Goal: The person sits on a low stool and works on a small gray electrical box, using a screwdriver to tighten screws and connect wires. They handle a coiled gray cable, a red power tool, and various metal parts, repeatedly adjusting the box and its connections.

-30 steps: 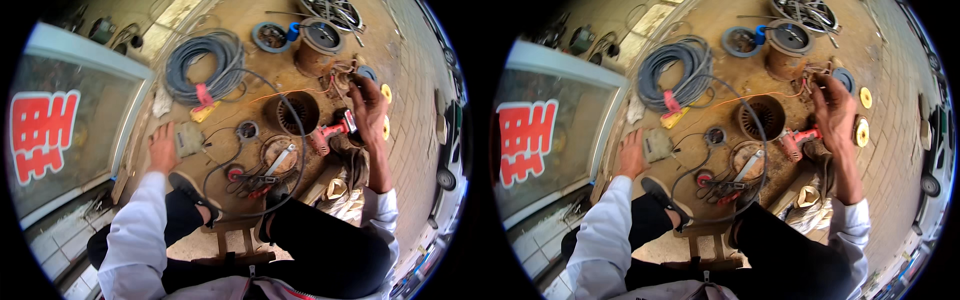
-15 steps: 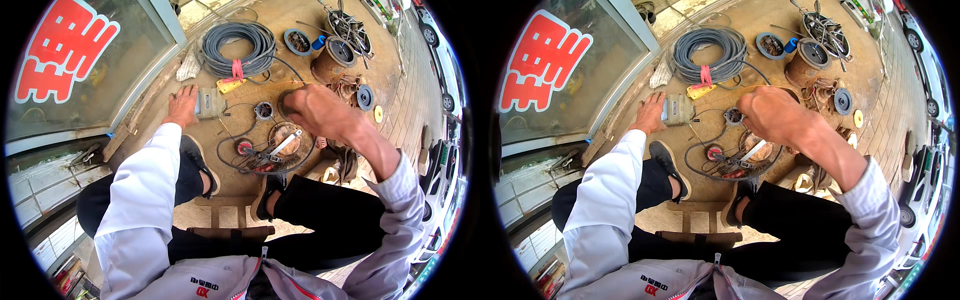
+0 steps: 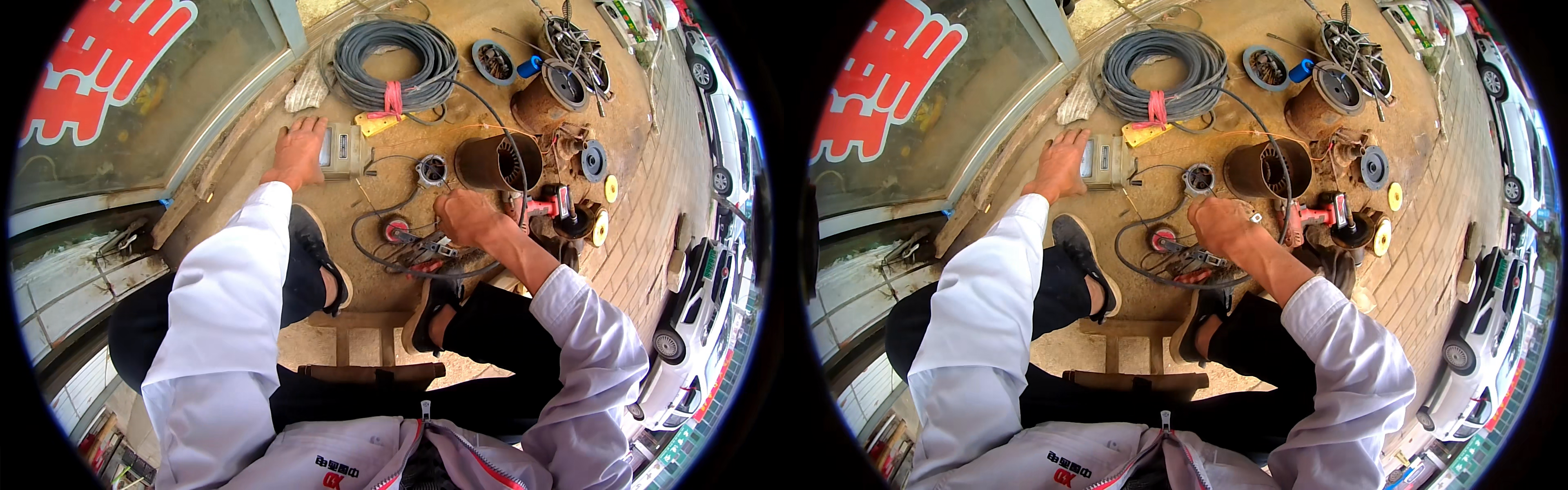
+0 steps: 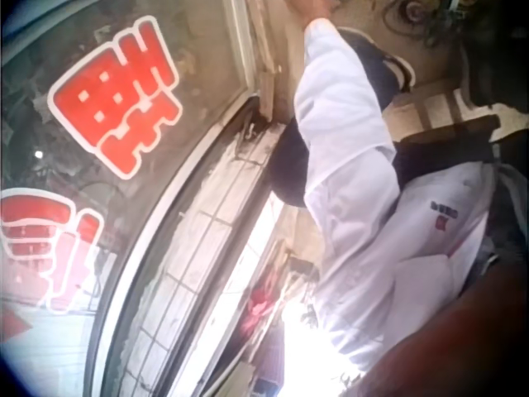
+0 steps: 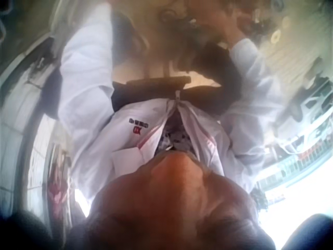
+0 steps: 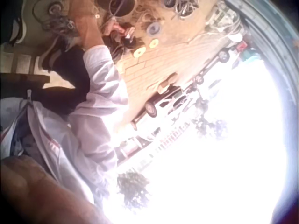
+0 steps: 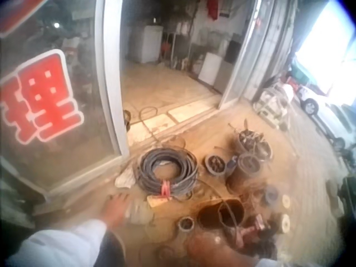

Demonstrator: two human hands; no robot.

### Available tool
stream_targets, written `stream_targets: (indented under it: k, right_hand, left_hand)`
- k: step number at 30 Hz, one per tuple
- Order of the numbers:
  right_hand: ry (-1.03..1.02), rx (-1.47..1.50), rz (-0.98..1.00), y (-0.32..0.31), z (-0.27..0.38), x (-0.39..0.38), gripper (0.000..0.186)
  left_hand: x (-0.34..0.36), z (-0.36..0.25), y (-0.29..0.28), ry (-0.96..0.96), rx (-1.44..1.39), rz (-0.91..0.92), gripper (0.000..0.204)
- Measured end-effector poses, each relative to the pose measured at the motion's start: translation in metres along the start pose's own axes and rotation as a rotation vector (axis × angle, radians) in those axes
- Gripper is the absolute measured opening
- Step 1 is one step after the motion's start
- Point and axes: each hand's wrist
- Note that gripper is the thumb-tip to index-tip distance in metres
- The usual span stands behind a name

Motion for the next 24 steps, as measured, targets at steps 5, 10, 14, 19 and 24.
stream_targets:
  k: [5, 10, 14, 19, 24]
  right_hand:
    - [0.029, 0.071, -0.04, -0.017, -0.024, 0.014, 0.017]
    - [0.143, 0.101, -0.174, -0.067, -0.072, 0.004, 0.023]
    - [0.251, 0.059, -0.313, -0.115, -0.16, -0.024, 0.021]
    - [0.313, 0.149, -0.325, -0.126, -0.182, -0.059, 0.02]
    - [0.172, 0.099, -0.185, -0.092, -0.141, -0.062, 0.021]
  left_hand:
    - [-0.005, 0.03, 0.001, 0.021, -0.116, -0.03, 0.116]
    - [-0.01, 0.022, 0.002, 0.011, -0.105, -0.037, 0.117]
    - [-0.006, 0.014, 0.003, 0.02, -0.108, -0.025, 0.116]
    - [-0.008, 0.021, 0.003, 0.037, -0.125, -0.061, 0.116]
    - [-0.004, 0.04, 0.009, 0.041, -0.222, -0.067, 0.118]
Point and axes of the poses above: each hand's wrist, its own x-axis towards the middle knuckle, its own y-axis out of the palm, z = x × y, and after that the axes turned 9 degrees about y, right-handed
